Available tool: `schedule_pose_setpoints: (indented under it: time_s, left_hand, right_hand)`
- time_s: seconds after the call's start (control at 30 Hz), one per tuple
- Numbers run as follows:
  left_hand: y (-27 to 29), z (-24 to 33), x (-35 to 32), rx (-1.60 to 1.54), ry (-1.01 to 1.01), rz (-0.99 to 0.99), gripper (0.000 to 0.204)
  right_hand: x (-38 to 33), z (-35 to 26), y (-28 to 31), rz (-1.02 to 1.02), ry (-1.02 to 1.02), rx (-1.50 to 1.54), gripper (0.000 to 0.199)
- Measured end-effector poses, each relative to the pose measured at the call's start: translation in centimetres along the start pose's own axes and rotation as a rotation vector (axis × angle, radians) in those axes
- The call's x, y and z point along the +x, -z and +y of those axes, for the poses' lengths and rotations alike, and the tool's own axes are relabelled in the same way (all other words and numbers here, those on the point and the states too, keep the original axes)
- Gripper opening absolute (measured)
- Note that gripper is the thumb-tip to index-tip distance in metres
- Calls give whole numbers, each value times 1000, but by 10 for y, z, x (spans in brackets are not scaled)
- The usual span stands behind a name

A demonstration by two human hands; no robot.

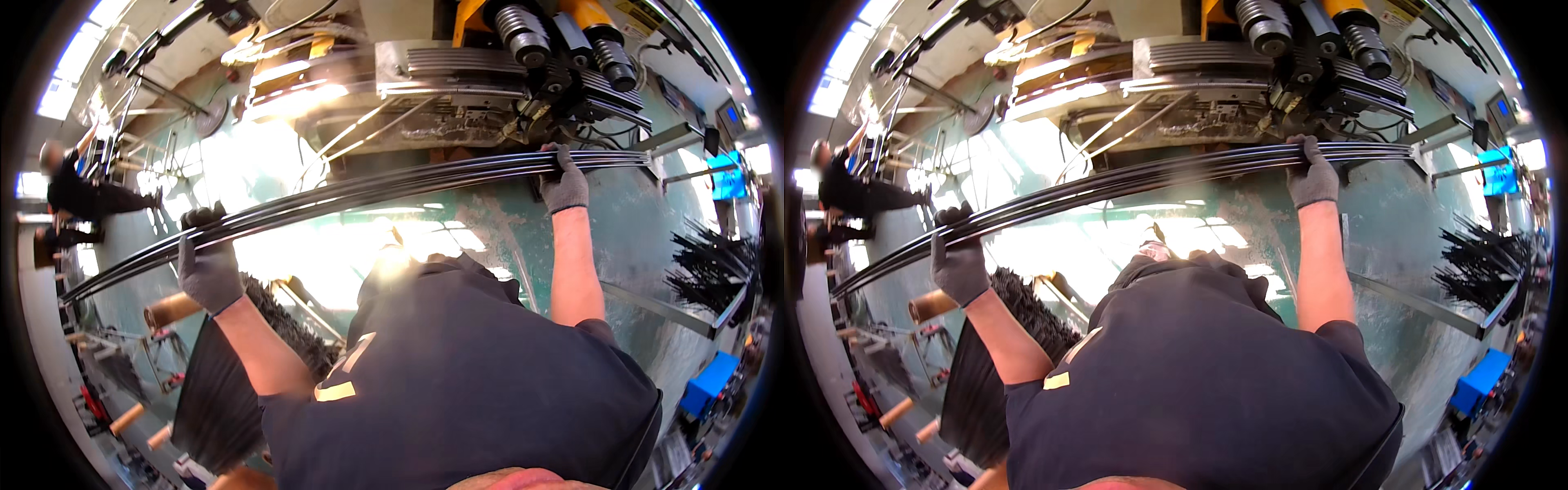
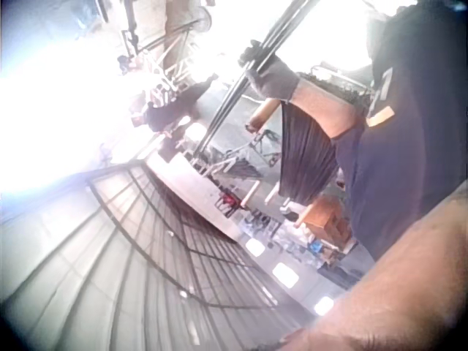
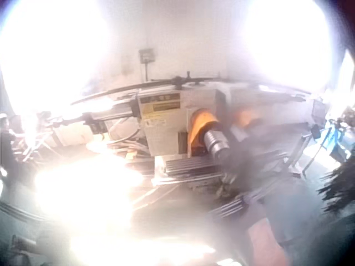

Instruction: The person repeatedly picks up bundles of long metal rods from a floor stack, feeds them into a yellow bending machine, and operates the lever to bend them. The bent rods are then removed and placed onto a nearby metal rack. The process is continuous and repetitive throughout the clip.

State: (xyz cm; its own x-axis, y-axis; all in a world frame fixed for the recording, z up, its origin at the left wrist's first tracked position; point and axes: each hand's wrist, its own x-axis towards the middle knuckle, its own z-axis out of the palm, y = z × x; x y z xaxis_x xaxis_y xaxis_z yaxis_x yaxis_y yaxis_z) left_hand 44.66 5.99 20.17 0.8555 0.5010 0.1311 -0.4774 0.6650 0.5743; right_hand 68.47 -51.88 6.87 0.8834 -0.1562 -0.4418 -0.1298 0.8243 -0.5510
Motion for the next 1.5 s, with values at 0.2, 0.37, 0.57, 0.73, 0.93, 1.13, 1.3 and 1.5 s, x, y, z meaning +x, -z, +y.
schedule_pose_setpoints:
  time_s: [0.2, 0.37, 0.57, 0.73, 0.93, 1.13, 1.3, 1.5]
  left_hand:
    - [54, -6, 77, -261, 63, 113, 35]
    - [76, -28, 151, -80, 186, 258, 24]
    - [76, -67, 219, -4, 302, 290, 26]
    - [69, -119, 253, -105, 391, 273, 22]
    - [29, -188, 270, 88, 430, 301, 27]
    - [-25, -246, 256, 263, 517, 233, 31]
    - [-70, -247, 241, 152, 545, 274, 31]
    - [-10, -214, 294, -119, 330, 542, 24]
  right_hand:
    - [46, -34, -32, 263, 242, 3, 20]
    - [74, -38, -69, 361, 266, -52, 31]
    - [100, -38, -101, 46, 339, -23, 27]
    - [80, -36, -165, 125, 290, -76, 26]
    - [141, -35, -142, -3, 335, 52, 32]
    - [221, -33, -96, 306, 415, -491, 37]
    - [210, -45, -107, 615, 460, -1824, 41]
    - [211, -44, -101, 633, 404, -1756, 38]
